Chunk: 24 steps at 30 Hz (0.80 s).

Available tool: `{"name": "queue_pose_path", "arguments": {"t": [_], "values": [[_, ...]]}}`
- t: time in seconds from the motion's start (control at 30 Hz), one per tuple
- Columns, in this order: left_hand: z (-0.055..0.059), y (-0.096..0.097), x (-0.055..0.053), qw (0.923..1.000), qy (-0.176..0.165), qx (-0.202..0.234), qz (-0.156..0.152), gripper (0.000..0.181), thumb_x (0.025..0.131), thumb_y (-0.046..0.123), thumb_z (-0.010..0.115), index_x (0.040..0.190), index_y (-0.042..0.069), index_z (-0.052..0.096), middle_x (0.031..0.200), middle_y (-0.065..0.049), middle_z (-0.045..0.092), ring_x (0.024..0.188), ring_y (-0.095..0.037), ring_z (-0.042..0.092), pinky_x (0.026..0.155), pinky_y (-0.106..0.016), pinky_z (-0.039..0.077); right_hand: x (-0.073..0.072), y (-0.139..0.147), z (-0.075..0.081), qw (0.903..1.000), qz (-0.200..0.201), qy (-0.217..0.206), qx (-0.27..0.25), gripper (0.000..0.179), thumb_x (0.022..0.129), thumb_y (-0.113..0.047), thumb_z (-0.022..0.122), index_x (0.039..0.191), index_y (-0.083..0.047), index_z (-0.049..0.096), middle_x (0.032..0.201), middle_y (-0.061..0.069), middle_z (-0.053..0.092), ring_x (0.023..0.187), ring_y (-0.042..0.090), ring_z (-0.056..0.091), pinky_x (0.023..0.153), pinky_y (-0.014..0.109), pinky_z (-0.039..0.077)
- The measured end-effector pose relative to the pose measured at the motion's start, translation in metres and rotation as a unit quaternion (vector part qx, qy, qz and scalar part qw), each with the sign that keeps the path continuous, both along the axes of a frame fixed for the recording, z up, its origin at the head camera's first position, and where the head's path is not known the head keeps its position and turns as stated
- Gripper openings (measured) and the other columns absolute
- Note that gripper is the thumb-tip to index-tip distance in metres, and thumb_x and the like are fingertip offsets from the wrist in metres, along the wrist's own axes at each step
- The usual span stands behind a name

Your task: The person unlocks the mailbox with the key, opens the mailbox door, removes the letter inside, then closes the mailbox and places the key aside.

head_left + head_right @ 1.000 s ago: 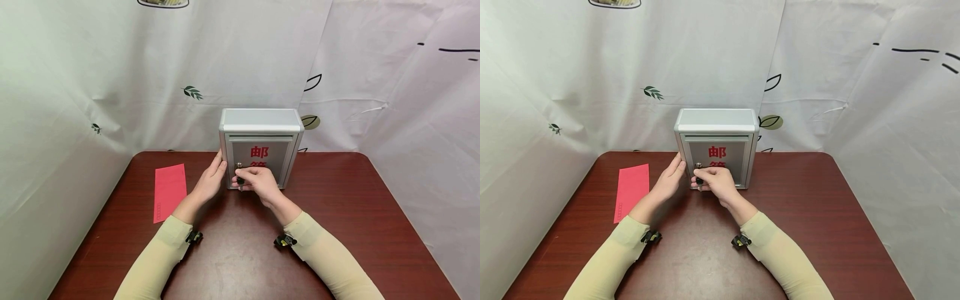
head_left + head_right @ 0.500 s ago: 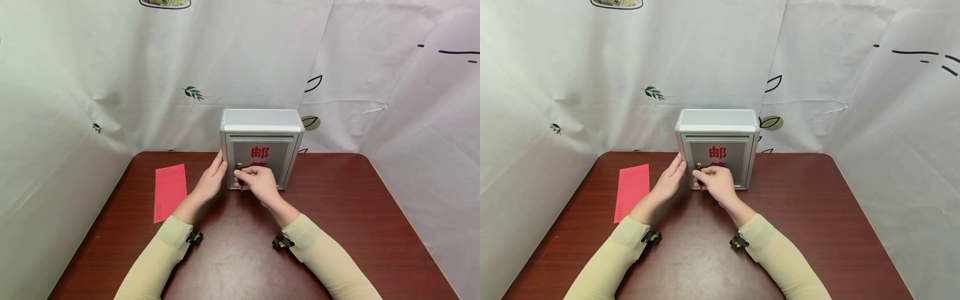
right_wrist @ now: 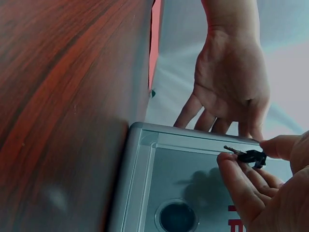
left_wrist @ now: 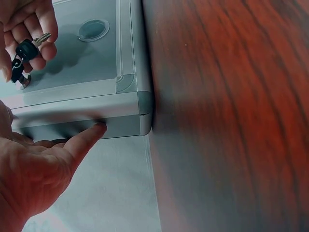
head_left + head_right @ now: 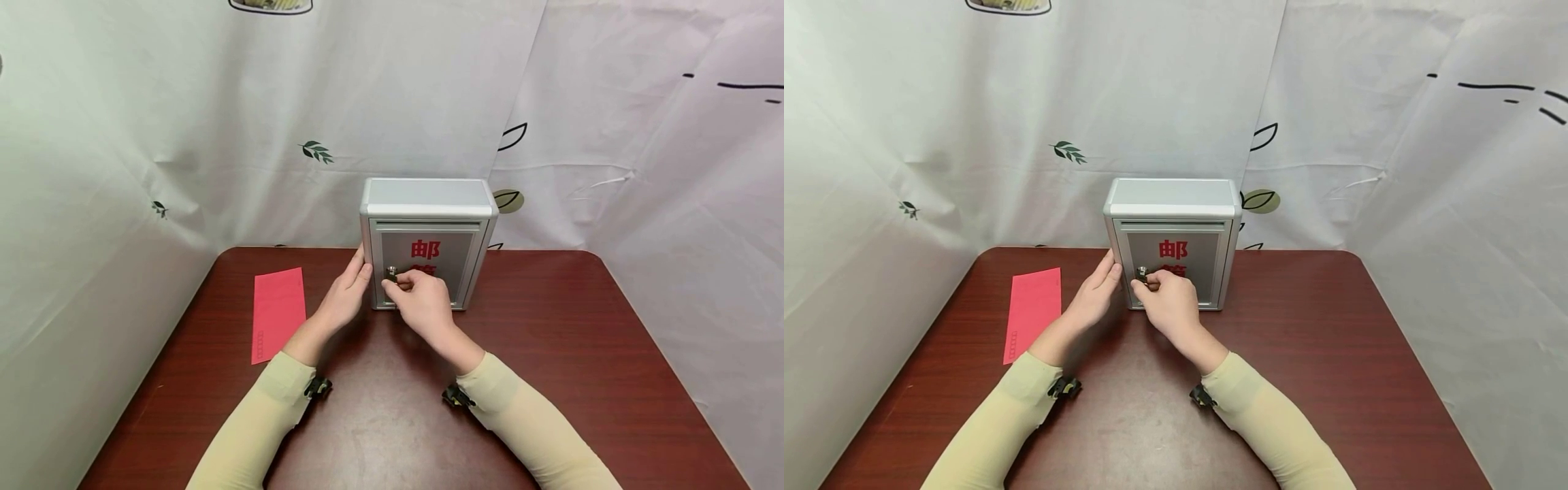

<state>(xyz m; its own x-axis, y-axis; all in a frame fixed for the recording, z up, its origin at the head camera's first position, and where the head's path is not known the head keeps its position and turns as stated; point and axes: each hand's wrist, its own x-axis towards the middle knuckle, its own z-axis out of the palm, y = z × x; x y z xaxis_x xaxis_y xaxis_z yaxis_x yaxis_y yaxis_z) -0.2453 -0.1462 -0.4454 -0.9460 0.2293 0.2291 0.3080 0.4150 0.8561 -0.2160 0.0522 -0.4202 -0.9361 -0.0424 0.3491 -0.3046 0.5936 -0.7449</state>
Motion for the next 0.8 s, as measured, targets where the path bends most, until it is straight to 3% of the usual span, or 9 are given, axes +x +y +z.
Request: {"name": "queue_pose_path", "arguments": {"t": [0.27,0.8], "values": [[-0.0005,-0.0005,-0.0005,1.0,0.002,-0.005,0.001,0.062,0.122,0.046,0.039,0.18,0.037,0.02,0.18,-0.001,0.035,0.162,-0.027,0.038,0.13,-0.056,0.032,0.0014,-0.0018,0.0012,0.9978,-0.016,0.049,0.043,0.029,0.096,-0.031,0.085,0.106,-0.004,0.087,0.093,0.005,0.084,0.085,0.026,0.08,0.077,0.048,0.063],[-0.0036,-0.0008,-0.0035,0.9999,0.012,0.0,-0.009,0.064,0.122,0.046,0.039,0.181,0.035,0.017,0.182,0.003,0.029,0.164,-0.025,0.033,0.132,-0.056,0.03,0.0024,-0.0038,-0.0022,0.9851,-0.023,0.139,0.098,0.023,0.094,-0.024,0.087,0.101,-0.002,0.084,0.088,0.008,0.083,0.07,0.028,0.075,0.065,0.048,0.061]]}}
